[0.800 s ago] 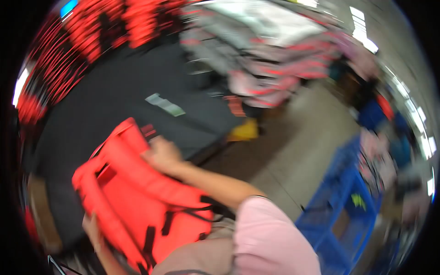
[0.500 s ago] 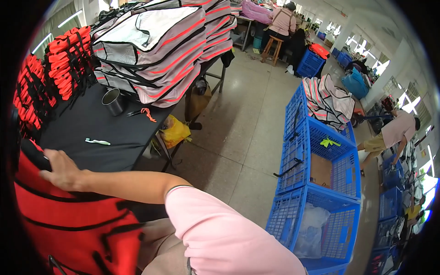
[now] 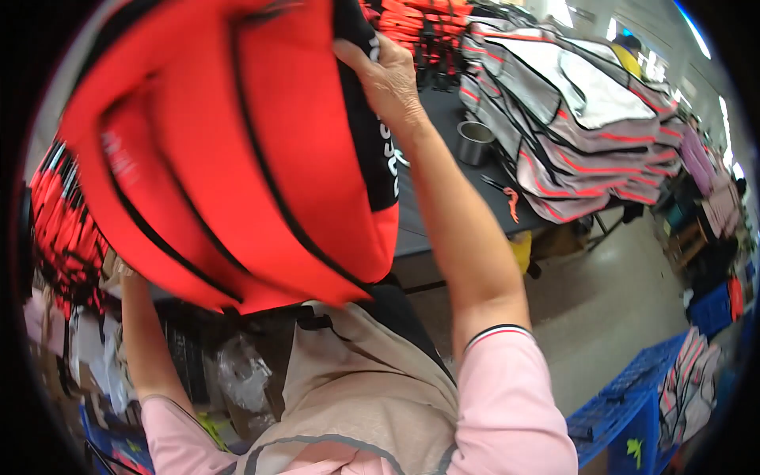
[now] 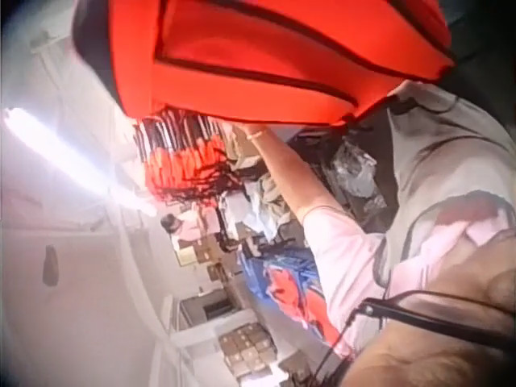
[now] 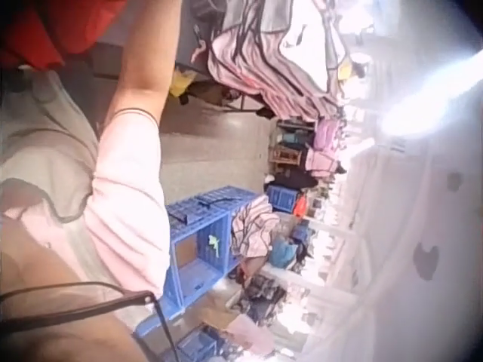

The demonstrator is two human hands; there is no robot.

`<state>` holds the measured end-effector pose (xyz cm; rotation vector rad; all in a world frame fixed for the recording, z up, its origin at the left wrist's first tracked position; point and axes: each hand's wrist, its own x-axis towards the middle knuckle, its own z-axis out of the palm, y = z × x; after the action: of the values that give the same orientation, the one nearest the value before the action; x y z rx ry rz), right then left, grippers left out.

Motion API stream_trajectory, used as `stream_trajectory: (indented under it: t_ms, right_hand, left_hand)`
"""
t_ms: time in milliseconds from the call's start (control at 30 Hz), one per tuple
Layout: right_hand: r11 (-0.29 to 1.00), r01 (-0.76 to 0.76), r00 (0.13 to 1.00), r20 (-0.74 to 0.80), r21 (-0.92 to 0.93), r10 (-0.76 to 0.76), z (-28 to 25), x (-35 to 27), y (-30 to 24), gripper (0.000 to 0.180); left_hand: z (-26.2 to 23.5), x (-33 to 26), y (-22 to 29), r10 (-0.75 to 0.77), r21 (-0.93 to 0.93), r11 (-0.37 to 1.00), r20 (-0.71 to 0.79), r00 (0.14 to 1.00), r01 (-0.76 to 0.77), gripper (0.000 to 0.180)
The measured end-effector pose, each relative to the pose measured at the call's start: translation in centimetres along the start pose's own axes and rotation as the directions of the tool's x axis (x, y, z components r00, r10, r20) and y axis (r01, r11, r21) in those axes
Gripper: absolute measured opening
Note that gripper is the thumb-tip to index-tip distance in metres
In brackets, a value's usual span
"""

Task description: Trimming threads and inspecting straps on backpacks and padded gear bags.

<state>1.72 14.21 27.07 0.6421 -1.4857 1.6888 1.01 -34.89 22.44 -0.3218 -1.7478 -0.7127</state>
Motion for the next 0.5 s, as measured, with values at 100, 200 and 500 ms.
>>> stream_trajectory:
  t_ms: [100, 200, 500]
  right_hand:
    - [0.787, -0.211, 0.973, -0.048, -0.580, 0.225, -2.4, -0.2, 2.2, 0.029]
    - [0.996, -0.030, 0.999, 0.032, 0.084, 0.028, 0.9, -2.3, -3.3, 0.030]
    - [0.865, -0.497, 0.865, 0.042, -0.071, 0.501, -2.4, -3.1, -1.1, 0.024]
  left_hand:
    - [3.4, 2.7, 3.2, -0.546, -0.274, 0.777, 0.157, 0.823, 0.567, 0.053]
    - [0.2, 1.8, 6.0, -0.617, -0.642, 0.552, 0.115, 0.779, 0.532, 0.054]
    - [1.1, -2.9, 2.7, -0.672, -0.436, 0.207, 0.587, 0.451, 0.876, 0.054]
